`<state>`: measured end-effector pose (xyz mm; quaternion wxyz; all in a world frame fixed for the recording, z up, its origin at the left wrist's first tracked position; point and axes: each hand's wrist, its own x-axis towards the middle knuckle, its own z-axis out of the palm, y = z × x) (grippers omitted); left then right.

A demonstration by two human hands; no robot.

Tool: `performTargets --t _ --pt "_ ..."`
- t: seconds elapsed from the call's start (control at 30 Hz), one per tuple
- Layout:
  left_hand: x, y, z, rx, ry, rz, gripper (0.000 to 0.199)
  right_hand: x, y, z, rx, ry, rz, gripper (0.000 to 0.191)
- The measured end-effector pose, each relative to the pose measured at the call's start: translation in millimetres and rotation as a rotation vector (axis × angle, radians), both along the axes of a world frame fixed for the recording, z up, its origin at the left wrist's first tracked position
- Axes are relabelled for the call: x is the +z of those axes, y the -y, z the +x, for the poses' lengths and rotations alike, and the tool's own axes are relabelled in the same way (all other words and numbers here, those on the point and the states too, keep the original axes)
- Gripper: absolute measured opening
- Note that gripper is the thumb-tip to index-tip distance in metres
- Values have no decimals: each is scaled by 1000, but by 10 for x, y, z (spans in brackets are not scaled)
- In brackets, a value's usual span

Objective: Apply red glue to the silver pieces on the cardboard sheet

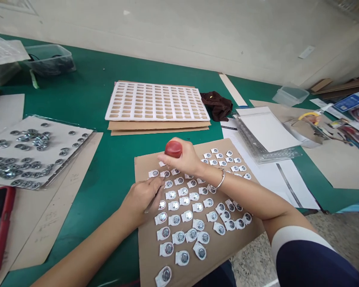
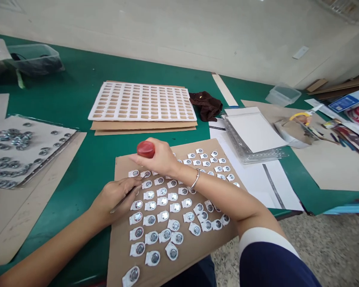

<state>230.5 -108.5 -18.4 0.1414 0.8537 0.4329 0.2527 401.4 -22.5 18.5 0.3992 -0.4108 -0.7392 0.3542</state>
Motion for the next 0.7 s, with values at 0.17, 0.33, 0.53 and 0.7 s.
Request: performTargets --t 0.17,0.33,0.53,0.7 --pt "-18 -48 -81 4 76 -103 13 143 -6 246 -116 -337 -253 44" --pt "-29 -93 -149 44 141 -230 11 60 134 418 -89 -349 -385 35" --pt "19 -110 -144 47 145 -292 13 -46 295 398 -152 -201 -266 33" --pt "50 -116 -149 65 157 -300 14 -109 375 359 -181 -142 -102 23"
